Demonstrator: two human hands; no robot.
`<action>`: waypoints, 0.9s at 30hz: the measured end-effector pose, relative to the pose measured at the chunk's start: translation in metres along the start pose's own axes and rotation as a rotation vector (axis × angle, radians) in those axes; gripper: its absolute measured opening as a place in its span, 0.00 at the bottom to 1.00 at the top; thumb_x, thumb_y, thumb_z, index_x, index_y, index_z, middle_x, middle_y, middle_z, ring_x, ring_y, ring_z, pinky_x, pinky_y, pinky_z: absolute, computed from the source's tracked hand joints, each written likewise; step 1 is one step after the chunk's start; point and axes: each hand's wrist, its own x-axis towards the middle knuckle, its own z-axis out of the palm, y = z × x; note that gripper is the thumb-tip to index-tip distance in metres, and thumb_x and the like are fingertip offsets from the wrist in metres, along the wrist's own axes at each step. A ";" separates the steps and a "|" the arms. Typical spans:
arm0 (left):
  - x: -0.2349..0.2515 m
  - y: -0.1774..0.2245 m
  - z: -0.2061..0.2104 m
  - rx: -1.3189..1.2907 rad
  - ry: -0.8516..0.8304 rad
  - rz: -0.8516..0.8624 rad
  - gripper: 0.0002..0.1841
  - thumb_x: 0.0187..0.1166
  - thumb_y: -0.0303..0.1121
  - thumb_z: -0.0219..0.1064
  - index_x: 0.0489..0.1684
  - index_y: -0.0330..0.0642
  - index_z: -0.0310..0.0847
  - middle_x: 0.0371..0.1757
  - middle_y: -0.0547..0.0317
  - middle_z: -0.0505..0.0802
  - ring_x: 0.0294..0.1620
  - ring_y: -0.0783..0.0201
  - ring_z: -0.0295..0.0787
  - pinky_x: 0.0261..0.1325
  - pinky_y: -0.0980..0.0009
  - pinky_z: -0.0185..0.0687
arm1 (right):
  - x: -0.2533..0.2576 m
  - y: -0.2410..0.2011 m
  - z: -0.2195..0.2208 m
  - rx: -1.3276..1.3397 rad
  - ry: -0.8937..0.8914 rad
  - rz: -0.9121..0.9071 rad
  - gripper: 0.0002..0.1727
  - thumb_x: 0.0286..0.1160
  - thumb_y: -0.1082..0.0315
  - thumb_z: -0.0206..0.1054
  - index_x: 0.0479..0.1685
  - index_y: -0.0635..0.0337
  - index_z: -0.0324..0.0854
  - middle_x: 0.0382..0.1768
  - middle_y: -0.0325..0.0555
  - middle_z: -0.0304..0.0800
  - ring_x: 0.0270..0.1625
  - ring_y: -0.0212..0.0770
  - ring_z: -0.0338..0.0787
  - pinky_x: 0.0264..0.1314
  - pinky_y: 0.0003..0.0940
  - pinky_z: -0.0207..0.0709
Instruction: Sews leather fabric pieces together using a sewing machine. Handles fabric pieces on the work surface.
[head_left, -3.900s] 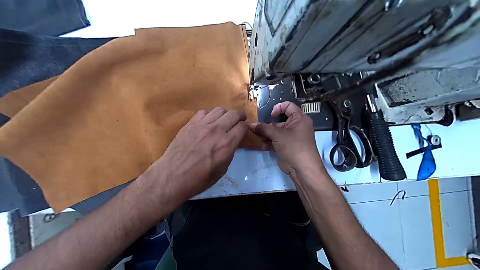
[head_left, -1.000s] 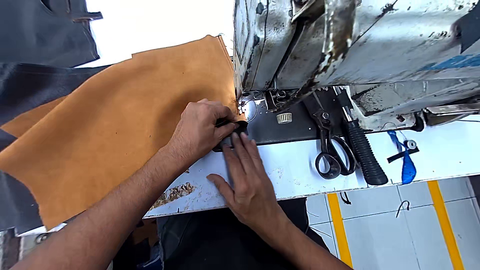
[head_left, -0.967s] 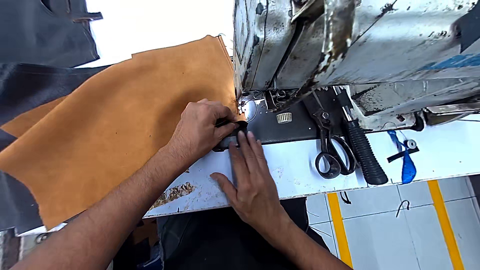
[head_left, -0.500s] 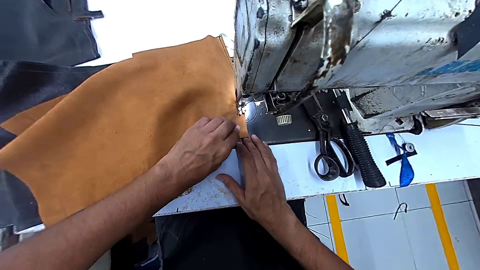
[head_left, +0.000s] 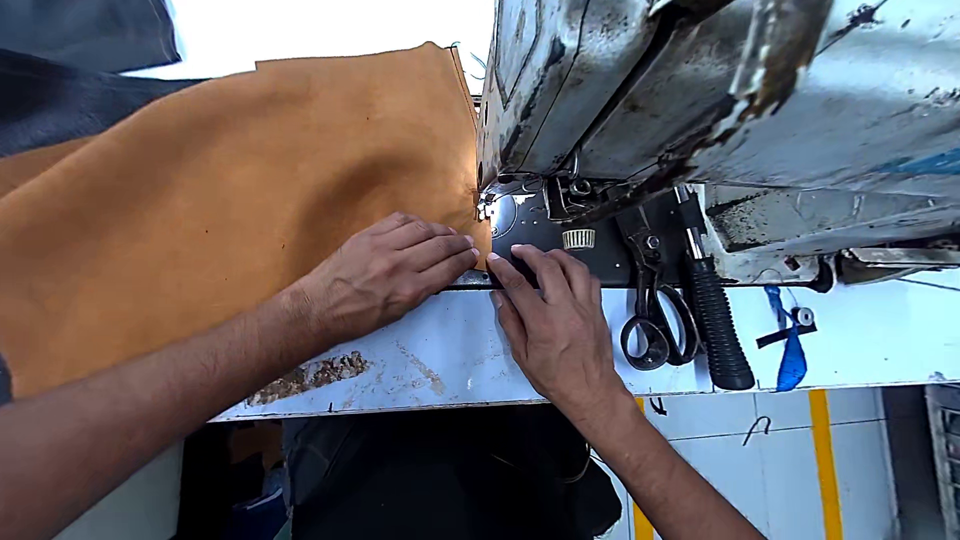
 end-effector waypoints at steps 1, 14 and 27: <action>-0.002 -0.004 0.001 -0.014 0.012 0.014 0.20 0.88 0.21 0.50 0.71 0.39 0.84 0.71 0.50 0.90 0.73 0.51 0.85 0.76 0.55 0.78 | 0.000 0.000 0.001 -0.017 -0.004 -0.008 0.22 0.88 0.56 0.58 0.76 0.43 0.83 0.74 0.47 0.83 0.73 0.55 0.80 0.71 0.51 0.73; 0.008 -0.028 0.001 -0.023 0.051 -0.002 0.22 0.85 0.19 0.50 0.67 0.44 0.88 0.67 0.55 0.93 0.70 0.51 0.86 0.74 0.54 0.75 | 0.022 -0.002 -0.002 -0.131 -0.058 0.008 0.23 0.88 0.55 0.56 0.79 0.43 0.81 0.70 0.53 0.85 0.69 0.59 0.83 0.61 0.48 0.78; 0.018 -0.043 -0.003 0.000 0.072 0.018 0.21 0.84 0.18 0.51 0.62 0.43 0.89 0.64 0.54 0.94 0.67 0.51 0.88 0.71 0.55 0.75 | -0.007 0.054 -0.085 0.108 0.201 0.383 0.19 0.88 0.58 0.62 0.62 0.64 0.86 0.54 0.57 0.92 0.53 0.47 0.94 0.55 0.46 0.88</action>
